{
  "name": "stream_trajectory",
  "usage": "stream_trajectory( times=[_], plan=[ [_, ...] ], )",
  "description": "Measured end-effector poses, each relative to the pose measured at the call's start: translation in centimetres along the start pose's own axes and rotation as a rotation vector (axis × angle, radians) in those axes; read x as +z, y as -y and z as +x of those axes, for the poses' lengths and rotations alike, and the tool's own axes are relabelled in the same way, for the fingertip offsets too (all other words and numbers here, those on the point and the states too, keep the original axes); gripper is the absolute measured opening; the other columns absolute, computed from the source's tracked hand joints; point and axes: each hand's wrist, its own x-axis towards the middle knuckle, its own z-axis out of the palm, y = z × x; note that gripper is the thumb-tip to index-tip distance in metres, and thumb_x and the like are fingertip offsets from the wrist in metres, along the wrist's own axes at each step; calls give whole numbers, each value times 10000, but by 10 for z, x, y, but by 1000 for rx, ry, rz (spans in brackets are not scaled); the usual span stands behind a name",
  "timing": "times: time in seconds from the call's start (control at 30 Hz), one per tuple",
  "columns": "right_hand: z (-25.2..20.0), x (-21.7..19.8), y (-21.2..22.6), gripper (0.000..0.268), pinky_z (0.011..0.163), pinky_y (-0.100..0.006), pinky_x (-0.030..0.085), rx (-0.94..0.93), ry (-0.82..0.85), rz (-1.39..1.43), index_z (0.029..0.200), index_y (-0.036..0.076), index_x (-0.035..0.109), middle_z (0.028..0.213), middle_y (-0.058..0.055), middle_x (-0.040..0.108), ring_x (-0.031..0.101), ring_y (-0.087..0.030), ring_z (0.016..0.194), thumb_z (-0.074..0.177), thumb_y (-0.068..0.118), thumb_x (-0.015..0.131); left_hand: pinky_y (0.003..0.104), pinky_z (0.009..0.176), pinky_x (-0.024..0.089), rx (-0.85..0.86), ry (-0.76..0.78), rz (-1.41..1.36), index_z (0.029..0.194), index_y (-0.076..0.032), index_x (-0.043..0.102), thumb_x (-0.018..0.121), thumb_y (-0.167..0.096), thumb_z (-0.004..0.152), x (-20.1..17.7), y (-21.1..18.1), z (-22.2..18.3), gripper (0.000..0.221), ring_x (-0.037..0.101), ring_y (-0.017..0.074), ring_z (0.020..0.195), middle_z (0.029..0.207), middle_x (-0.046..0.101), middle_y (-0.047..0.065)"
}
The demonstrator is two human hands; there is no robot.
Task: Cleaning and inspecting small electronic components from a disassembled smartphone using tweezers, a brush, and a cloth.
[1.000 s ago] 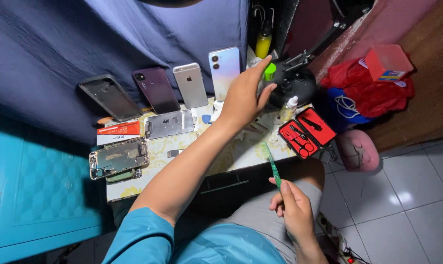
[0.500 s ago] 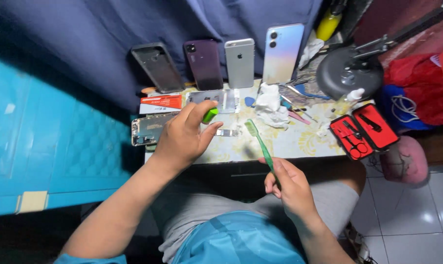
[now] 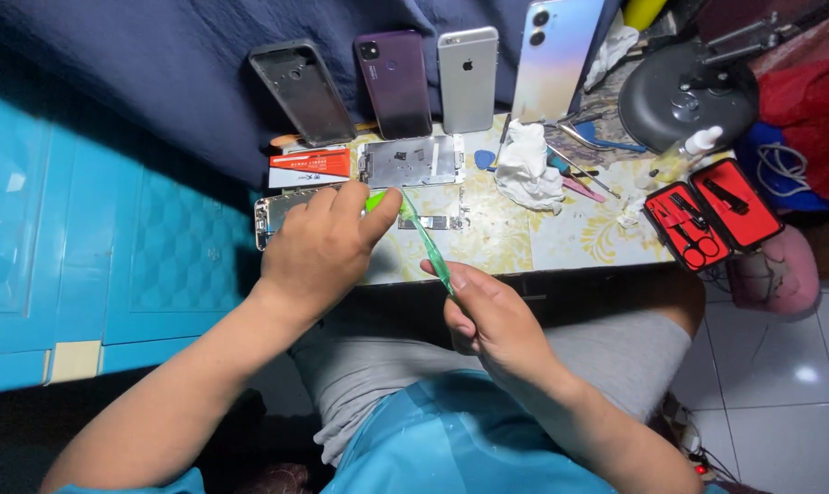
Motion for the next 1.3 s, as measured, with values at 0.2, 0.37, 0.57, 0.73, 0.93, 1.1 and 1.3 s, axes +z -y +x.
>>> stream_trajectory(
  times=[0.2, 0.37, 0.57, 0.73, 0.93, 1.1, 1.3],
  plan=[
    [-2, -3, -2, 459, 384, -190, 339, -14, -7, -51, 1388, -68, 592, 526, -27, 407, 340, -82, 383, 1081, 230, 428, 295, 431, 438, 7, 26, 48, 1473, -305, 427, 460, -97, 978, 9, 2, -6, 538, 556, 171, 571, 832, 513, -1],
    [2, -9, 0, 460, 396, -192, 334, 28, -13, -34, 1403, -53, 583, 532, -12, 385, 340, -75, 396, 1077, 241, 443, 285, 442, 450, -1, 31, 41, 1370, -304, 516, 504, -172, 993, 9, -3, -8, 399, 547, 161, 571, 817, 503, -13],
    [-2, -9, 0, 469, 388, -190, 315, 79, -11, -55, 1406, -58, 584, 524, 0, 380, 320, -65, 396, 1079, 245, 439, 278, 446, 448, -11, 51, 9, 1342, -308, 506, 492, -195, 1008, 11, -13, -15, 354, 550, 152, 581, 831, 508, -19],
    [-4, -10, -7, 475, 400, -198, 320, 88, -20, -33, 1429, -69, 562, 512, -1, 375, 341, -82, 401, 1082, 225, 424, 275, 446, 437, -9, 52, -31, 1315, -312, 522, 491, -202, 1018, 13, -20, -16, 318, 543, 159, 573, 821, 499, -19],
    [-13, -42, -15, 445, 435, -204, 355, -57, -75, -183, 1424, -33, 579, 508, -12, 442, 369, -68, 444, 1077, 199, 425, 577, 620, 541, -364, 131, -760, 1359, -200, 545, 557, -214, 1001, -15, -6, 27, 358, 655, 487, 764, 929, 594, 179],
    [-28, -75, -39, 448, 407, -194, 346, -112, -147, -192, 1412, -33, 596, 467, -23, 427, 390, -88, 407, 1068, 193, 420, 339, 676, 538, -416, -245, -1069, 1142, -161, 662, 710, -179, 935, 11, -30, 61, 214, 671, 280, 716, 841, 672, 64],
    [-54, -86, -37, 476, 464, -228, 319, 54, -267, -278, 1384, 98, 662, 533, 14, 433, 404, -83, 493, 1031, 335, 447, 408, 1041, 445, -141, -174, -1382, 1358, -57, 404, 485, -141, 1037, 32, -92, 157, 342, 564, 288, 1145, 1312, 518, 136]
  ],
)
